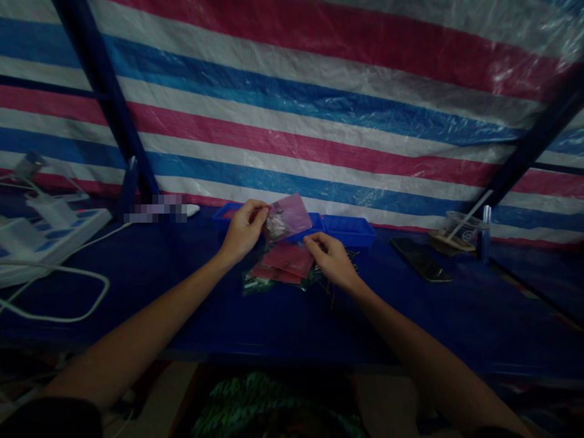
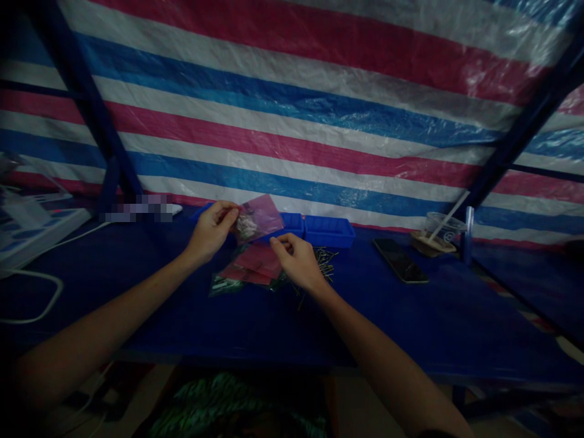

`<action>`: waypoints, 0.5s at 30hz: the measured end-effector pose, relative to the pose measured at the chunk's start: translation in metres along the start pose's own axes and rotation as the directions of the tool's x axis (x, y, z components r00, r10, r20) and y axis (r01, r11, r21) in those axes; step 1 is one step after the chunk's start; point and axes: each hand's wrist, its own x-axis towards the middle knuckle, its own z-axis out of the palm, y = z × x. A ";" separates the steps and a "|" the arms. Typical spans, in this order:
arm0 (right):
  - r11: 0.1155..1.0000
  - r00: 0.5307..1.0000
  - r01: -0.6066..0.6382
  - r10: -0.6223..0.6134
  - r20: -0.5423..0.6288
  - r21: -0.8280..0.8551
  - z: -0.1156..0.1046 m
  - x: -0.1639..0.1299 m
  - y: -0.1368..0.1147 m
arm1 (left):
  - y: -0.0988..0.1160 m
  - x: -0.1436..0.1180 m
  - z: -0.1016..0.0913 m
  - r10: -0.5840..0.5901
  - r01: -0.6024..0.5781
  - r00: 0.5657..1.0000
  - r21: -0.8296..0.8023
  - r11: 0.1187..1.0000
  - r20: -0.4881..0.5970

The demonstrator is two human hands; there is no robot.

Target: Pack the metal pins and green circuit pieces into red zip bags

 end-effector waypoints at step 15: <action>0.881 0.975 -0.028 0.129 -0.181 0.473 0.001 0.006 0.004 | 0.025 -0.031 0.021 0.335 -0.432 0.785 0.072 0.899 0.521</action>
